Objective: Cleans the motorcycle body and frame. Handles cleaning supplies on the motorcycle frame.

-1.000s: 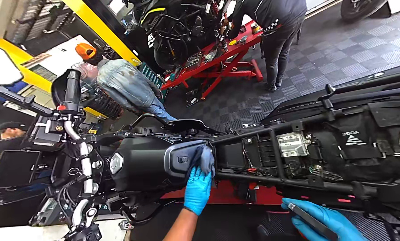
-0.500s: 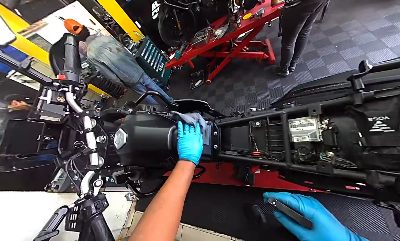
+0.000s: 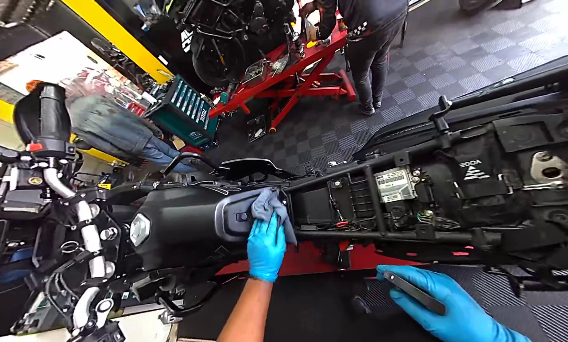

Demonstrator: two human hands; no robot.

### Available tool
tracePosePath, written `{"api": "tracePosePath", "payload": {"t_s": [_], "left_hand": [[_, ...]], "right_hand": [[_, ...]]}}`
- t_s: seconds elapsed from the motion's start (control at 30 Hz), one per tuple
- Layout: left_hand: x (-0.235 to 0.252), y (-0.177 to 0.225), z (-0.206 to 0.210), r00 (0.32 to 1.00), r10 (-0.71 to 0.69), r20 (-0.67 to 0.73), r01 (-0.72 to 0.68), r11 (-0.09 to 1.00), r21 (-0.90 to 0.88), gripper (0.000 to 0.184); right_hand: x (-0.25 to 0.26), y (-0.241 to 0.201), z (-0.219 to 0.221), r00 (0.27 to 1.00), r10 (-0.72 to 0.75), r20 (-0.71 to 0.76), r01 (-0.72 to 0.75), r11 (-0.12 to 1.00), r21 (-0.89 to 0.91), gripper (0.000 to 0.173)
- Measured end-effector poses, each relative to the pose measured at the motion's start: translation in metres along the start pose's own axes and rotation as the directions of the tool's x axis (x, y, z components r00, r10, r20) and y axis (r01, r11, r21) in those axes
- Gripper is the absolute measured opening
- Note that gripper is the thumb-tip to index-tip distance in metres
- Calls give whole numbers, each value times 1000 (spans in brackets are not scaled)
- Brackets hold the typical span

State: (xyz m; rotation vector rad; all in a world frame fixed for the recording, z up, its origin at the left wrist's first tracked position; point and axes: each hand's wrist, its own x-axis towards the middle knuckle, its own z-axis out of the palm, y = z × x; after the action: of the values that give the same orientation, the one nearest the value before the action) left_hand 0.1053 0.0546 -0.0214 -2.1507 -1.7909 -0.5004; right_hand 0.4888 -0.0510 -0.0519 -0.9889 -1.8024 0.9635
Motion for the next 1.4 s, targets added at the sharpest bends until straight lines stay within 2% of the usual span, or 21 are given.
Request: {"api": "tracePosePath", "payload": {"t_s": [0.07, 0.13, 0.2, 0.27, 0.33, 0.4, 0.5, 0.57, 0.63, 0.7, 0.8, 0.87, 0.93, 1.03, 1.1, 1.17, 1.27, 1.33, 1.37, 1.4], "left_hand": [[9, 13, 28, 994, -1, 109, 1, 1000, -2, 41], [5, 19, 41, 994, 48, 100, -40, 996, -81, 37], [-1, 13, 37, 978, 168, 121, -147, 976, -162, 34], [-12, 7, 26, 960, 227, 161, -198, 964, -180, 34], [-19, 6, 21, 966, 203, 158, -170, 965, -200, 35], [-28, 16, 29, 989, 118, 93, -87, 954, -287, 35], [-36, 77, 47, 998, 42, 37, -20, 881, -472, 34], [-33, 128, 54, 996, 86, 15, -65, 841, -537, 34], [-28, 150, 58, 988, 152, -21, -139, 829, -542, 36], [-27, 132, 58, 983, 177, -46, -179, 877, -447, 36], [-38, 64, 52, 992, 111, -64, -123, 961, -249, 33], [-40, 34, 51, 990, 126, -56, -133, 981, -144, 36], [-35, 43, 54, 995, 102, -16, -104, 989, -105, 40], [-6, 75, 61, 996, -87, 35, 92, 978, -186, 41], [10, 88, 60, 983, -162, 87, 179, 953, -244, 42], [10, 88, 53, 982, -147, 122, 175, 947, -271, 40], [-34, 65, 41, 994, -107, -16, 99, 956, -275, 29], [-79, 42, 35, 967, -248, -53, 228, 941, -248, 27], [-97, 31, 33, 927, -375, -13, 360, 897, -257, 26], [-108, 24, 30, 849, -526, 58, 518, 804, -293, 26]], "right_hand": [[3, -3, -1, 1000, -5, 19, 5, 1000, -3, 39], [4, -9, -3, 998, -26, 58, 27, 999, -31, 40], [7, -11, -7, 996, -50, 72, 54, 997, -58, 40], [5, -7, -6, 998, -47, 52, 50, 997, -59, 40], [6, -5, -8, 999, -36, 39, 37, 998, -43, 39], [7, -7, -11, 999, -37, 32, 39, 998, -43, 39], [9, -6, -14, 999, -36, 10, 36, 999, -34, 40], [10, -8, -14, 1000, -24, 8, 24, 1000, -18, 40], [9, -15, -16, 999, -11, 50, 14, 998, -53, 41], [11, -23, -24, 994, -16, 110, 26, 996, -89, 41], [9, -23, -32, 991, 11, 135, 2, 996, -94, 42], [8, -23, -34, 992, 32, 118, -23, 997, -70, 41], [5, -24, -36, 993, 41, 113, -34, 997, -64, 41], [12, -27, -33, 991, 16, 132, -11, 999, -40, 41], [16, -31, -29, 987, 14, 160, -14, 1000, 1, 41], [20, -36, -27, 980, 24, 197, -27, 1000, 10, 41], [25, -36, -23, 969, 20, 247, -26, 1000, 18, 40], [26, -34, -23, 964, 5, 267, -16, 999, 39, 39], [27, -33, -23, 962, 5, 272, -19, 999, 49, 39], [28, -34, -24, 961, 12, 276, -27, 998, 51, 40]]}}
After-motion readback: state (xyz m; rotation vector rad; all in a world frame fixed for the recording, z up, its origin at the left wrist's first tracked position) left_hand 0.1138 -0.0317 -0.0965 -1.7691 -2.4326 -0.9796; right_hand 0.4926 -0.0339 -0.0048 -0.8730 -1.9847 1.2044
